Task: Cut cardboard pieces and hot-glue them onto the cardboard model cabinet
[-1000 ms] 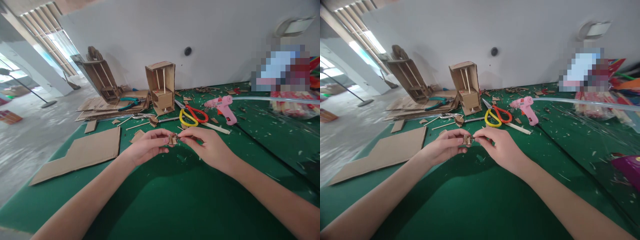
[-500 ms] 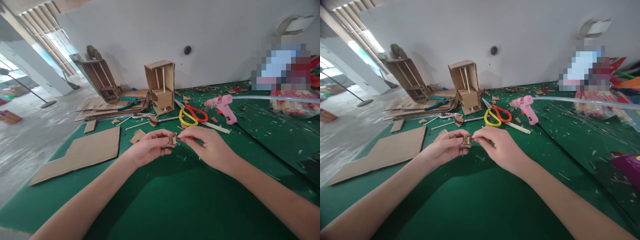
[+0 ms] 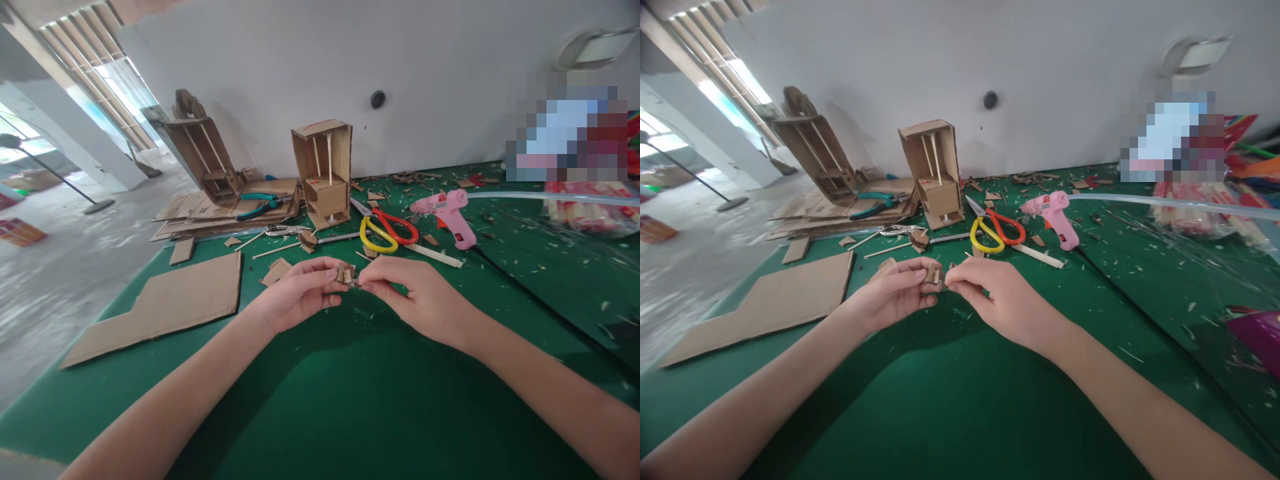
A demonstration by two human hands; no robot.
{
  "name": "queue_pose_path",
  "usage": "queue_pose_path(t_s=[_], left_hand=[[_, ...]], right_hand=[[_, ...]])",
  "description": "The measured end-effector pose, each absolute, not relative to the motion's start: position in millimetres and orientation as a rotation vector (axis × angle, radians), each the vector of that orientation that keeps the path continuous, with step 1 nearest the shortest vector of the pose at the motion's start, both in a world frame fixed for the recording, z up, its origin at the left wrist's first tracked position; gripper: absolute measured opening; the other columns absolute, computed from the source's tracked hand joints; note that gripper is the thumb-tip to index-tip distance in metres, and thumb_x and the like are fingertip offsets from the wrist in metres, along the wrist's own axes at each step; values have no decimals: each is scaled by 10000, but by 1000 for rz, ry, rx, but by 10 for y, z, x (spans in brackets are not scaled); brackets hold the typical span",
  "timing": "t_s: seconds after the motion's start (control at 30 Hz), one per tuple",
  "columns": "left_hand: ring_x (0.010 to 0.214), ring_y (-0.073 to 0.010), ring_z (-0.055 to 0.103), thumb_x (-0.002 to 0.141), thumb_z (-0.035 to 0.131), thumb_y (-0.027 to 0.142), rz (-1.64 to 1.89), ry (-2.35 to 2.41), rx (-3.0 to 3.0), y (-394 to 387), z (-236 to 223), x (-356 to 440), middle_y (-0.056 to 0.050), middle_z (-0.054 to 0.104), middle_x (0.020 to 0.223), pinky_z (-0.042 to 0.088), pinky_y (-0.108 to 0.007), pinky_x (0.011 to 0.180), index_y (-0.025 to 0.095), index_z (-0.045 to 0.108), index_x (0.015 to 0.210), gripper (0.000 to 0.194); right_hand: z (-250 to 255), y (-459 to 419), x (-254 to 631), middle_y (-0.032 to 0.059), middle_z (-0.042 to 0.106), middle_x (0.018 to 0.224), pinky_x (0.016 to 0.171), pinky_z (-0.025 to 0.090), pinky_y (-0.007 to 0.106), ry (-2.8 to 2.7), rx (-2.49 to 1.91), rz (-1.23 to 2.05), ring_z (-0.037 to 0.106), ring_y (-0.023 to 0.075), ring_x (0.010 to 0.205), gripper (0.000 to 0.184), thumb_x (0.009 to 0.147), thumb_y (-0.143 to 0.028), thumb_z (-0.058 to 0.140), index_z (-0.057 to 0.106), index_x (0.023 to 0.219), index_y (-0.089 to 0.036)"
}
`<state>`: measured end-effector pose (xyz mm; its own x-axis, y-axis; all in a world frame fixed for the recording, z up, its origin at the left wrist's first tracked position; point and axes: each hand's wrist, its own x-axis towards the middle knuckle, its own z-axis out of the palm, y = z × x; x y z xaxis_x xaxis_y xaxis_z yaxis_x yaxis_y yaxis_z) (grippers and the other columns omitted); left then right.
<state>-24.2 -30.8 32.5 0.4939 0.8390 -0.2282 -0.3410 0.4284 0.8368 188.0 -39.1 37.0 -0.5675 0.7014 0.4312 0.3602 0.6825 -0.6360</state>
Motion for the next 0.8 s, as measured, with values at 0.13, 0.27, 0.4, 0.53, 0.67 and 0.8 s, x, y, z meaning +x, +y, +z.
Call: queue_pose_path(t_s=[0.13,0.27,0.4,0.53,0.67,0.8], left_hand=[[734,-128,651,724,754,190,888,728,782,-301,339,-249,-31,669,804,520,-250,663,135,647,909,221],[738,-128,655,725,746,168,925,737,755,-291,328,-260,-19,662,819,520,-253,657,139,642,904,209],[722,-122,647,741,732,175,909,739,743,-286,315,-262,-17,657,820,513,-256,662,149,635,898,186],[727,-126,649,753,723,185,894,738,743,-286,319,-254,-19,653,808,508,-250,659,149,629,887,167],[748,-130,656,754,725,189,870,716,736,-301,326,-235,-19,654,812,510,-241,651,149,627,891,173],[764,-122,650,751,729,180,861,700,754,-317,315,-222,-10,654,855,510,-239,652,168,635,934,206]], right_hand=[[382,-419,1873,15,658,869,672,445,253,-2253,-791,727,593,128,754,171,937,-206,473,638,892,-220],[383,-431,1869,10,676,872,635,449,248,-2245,-836,748,602,127,746,162,927,-223,494,651,889,-228],[386,-425,1869,12,678,841,586,444,240,-2185,-867,700,599,126,724,131,901,-220,529,657,874,-220],[375,-423,1874,20,672,839,566,449,241,-2108,-888,637,600,137,728,106,889,-229,542,645,869,-220],[352,-430,1862,21,669,872,569,455,241,-2024,-917,568,593,135,728,95,900,-243,533,620,869,-223],[332,-431,1842,19,658,855,604,481,251,-1933,-941,584,602,135,717,70,895,-248,544,607,878,-222]])
